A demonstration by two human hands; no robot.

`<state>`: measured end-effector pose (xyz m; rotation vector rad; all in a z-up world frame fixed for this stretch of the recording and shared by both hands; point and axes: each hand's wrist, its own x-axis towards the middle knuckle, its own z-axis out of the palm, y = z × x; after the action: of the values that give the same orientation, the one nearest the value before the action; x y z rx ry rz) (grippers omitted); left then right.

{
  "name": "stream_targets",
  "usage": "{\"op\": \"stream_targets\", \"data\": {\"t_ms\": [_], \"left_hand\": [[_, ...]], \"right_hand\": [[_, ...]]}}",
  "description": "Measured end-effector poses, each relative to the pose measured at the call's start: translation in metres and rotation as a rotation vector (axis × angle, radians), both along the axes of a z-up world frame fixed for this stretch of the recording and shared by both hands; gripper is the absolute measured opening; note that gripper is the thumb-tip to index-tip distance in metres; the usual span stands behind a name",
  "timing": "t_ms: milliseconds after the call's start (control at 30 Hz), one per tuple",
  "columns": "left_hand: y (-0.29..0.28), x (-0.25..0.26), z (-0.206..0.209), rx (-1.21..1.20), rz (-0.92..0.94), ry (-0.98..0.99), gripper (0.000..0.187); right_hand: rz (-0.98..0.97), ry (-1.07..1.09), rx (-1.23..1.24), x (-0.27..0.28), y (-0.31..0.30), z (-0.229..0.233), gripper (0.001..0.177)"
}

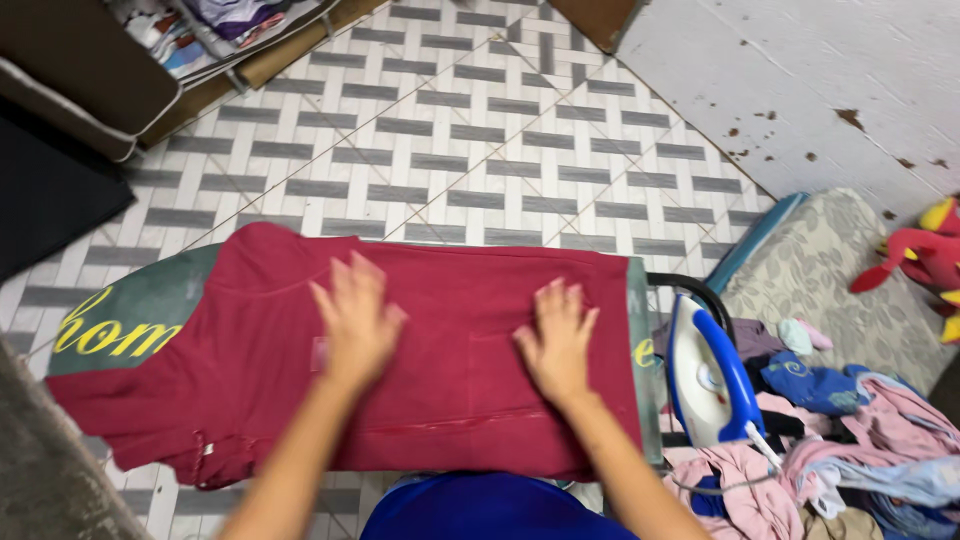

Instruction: The person irons a maroon zip-up hoodie on a small ironing board. They systematically smooth the sleeves, body, and hood using a blue and white electric iron, adjusting the garment's position as needed to ensure even coverage.

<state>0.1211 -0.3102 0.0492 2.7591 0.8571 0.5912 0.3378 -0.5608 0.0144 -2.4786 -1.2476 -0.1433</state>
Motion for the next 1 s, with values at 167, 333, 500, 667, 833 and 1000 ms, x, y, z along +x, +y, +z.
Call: {"op": "stream_targets", "data": {"t_ms": [167, 333, 500, 667, 833, 1000], "left_hand": [[-0.122, 0.024, -0.012, -0.212, -0.292, 0.133, 0.086], [-0.151, 0.038, -0.023, -0.097, -0.241, 0.204, 0.087], [-0.186, 0.076, -0.021, -0.056, -0.304, 0.253, 0.087], [-0.236, 0.134, -0.033, -0.111, -0.474, 0.252, 0.084], [-0.241, 0.162, -0.037, -0.097, -0.456, 0.315, 0.093], [-0.228, 0.154, -0.042, -0.103, -0.401, 0.29, 0.089]], "right_hand": [[0.087, 0.003, -0.075, 0.033, -0.029, 0.002, 0.086], [0.052, -0.013, -0.2, 0.111, -0.039, 0.01, 0.076], [-0.277, -0.158, -0.237, 0.142, -0.127, 0.052, 0.063], [-0.526, 0.305, -0.367, 0.154, -0.21, 0.059, 0.062], [-0.454, 0.414, 0.013, 0.154, -0.231, 0.048, 0.063], [-0.341, 0.362, 0.25, 0.141, -0.219, 0.095, 0.06]]}}
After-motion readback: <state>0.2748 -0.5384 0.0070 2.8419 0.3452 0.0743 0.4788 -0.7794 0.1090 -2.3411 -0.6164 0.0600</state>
